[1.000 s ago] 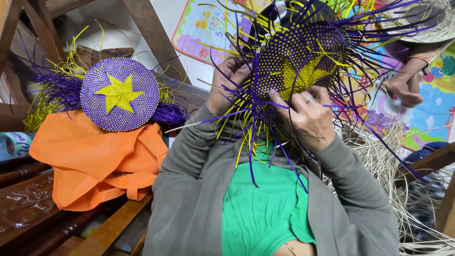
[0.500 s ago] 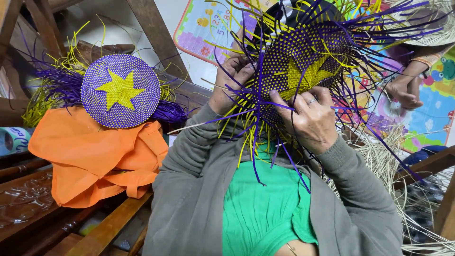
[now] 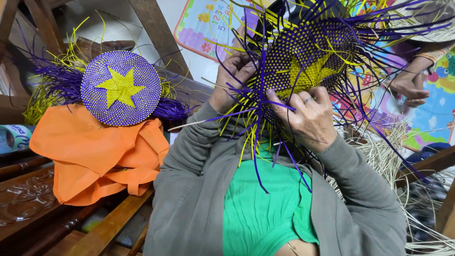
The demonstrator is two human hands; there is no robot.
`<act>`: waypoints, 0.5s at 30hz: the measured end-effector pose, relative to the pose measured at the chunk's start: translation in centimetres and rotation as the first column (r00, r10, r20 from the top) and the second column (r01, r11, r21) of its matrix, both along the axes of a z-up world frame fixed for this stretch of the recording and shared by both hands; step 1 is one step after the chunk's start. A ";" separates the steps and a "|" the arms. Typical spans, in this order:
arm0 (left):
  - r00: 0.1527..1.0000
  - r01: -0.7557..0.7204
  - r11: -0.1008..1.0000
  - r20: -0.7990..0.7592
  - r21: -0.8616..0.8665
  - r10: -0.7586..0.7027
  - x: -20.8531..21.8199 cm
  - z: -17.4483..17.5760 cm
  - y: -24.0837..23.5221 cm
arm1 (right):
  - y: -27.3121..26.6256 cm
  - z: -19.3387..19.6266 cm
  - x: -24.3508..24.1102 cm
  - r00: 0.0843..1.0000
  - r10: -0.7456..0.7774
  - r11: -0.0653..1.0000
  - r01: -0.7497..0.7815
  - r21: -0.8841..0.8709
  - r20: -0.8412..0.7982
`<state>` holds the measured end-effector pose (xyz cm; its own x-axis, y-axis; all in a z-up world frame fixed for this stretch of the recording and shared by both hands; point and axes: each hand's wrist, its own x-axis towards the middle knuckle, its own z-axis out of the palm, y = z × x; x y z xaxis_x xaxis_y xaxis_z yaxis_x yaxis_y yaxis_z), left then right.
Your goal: Weaving and finishing a circular decorative object by tucking in loose colored strands.
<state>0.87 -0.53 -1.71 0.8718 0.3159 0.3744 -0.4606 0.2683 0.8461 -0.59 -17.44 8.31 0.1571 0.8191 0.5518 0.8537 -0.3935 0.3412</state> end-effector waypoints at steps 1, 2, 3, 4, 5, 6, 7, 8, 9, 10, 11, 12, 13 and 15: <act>1.000 -0.005 1.000 0.011 0.018 0.005 0.0 0.4 -0.1 | 0.0 0.0 0.0 1.000 0.009 1.000 -0.009 0.008 -0.006; 1.000 -0.003 1.000 0.011 0.021 0.002 0.0 0.4 -0.1 | 0.1 0.0 -0.1 1.000 0.006 1.000 -0.006 0.011 -0.006; 1.000 0.004 1.000 0.005 -0.004 -0.004 -0.1 0.3 -0.2 | 0.1 0.0 -0.2 1.000 0.015 1.000 -0.015 0.010 -0.014; 1.000 0.010 1.000 -0.001 -0.028 -0.010 -0.2 0.2 -0.2 | 0.1 0.1 -0.4 0.999 0.025 1.000 -0.024 0.010 -0.022; 1.000 0.012 1.000 -0.003 -0.027 -0.012 -0.3 0.5 -0.3 | 0.0 -0.4 -0.2 0.999 0.023 1.000 -0.023 0.011 -0.024; 1.000 0.016 0.999 -0.013 -0.043 -0.017 -0.3 0.8 -0.3 | -0.1 -0.8 0.0 1.000 0.025 1.000 -0.025 -0.005 -0.017; 1.000 0.019 0.998 -0.022 -0.060 -0.020 -0.4 1.1 -0.3 | -0.2 -1.2 0.1 1.000 0.028 0.999 -0.028 -0.021 -0.010; 1.000 0.019 0.998 -0.024 -0.058 -0.021 -0.3 0.9 -0.2 | -0.2 -1.2 0.1 1.000 0.027 0.999 -0.028 -0.019 -0.011; 0.999 0.022 0.998 -0.028 -0.055 -0.024 -0.3 0.8 -0.1 | -0.2 -1.1 0.1 1.000 0.021 0.999 -0.022 -0.024 -0.021; 0.999 0.025 0.998 -0.033 -0.052 -0.027 -0.3 0.6 0.0 | -0.2 -1.1 0.0 0.999 0.016 0.999 -0.016 -0.029 -0.032; 0.999 0.028 0.998 -0.036 -0.050 -0.030 -0.3 0.5 0.0 | -0.2 -1.0 0.0 0.999 0.012 1.000 -0.013 -0.027 -0.035; 0.999 0.034 0.997 -0.036 -0.064 -0.036 -0.4 0.5 0.0 | -0.1 -0.9 -0.1 0.999 0.017 1.000 -0.018 -0.025 -0.034; 0.999 0.039 0.996 -0.033 -0.076 -0.041 -0.4 0.5 0.1 | -0.1 -0.8 -0.1 0.999 0.023 0.999 -0.023 -0.021 -0.030; 0.999 0.034 0.998 -0.034 -0.046 -0.036 -0.5 0.4 0.1 | -0.1 -1.2 -0.1 0.999 0.024 1.000 -0.025 -0.014 -0.044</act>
<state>0.36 -0.40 -1.26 0.8948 0.3007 0.3299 -0.4209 0.3221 0.8480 -0.68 -17.55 7.11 0.1609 0.8309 0.5327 0.8773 -0.3677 0.3084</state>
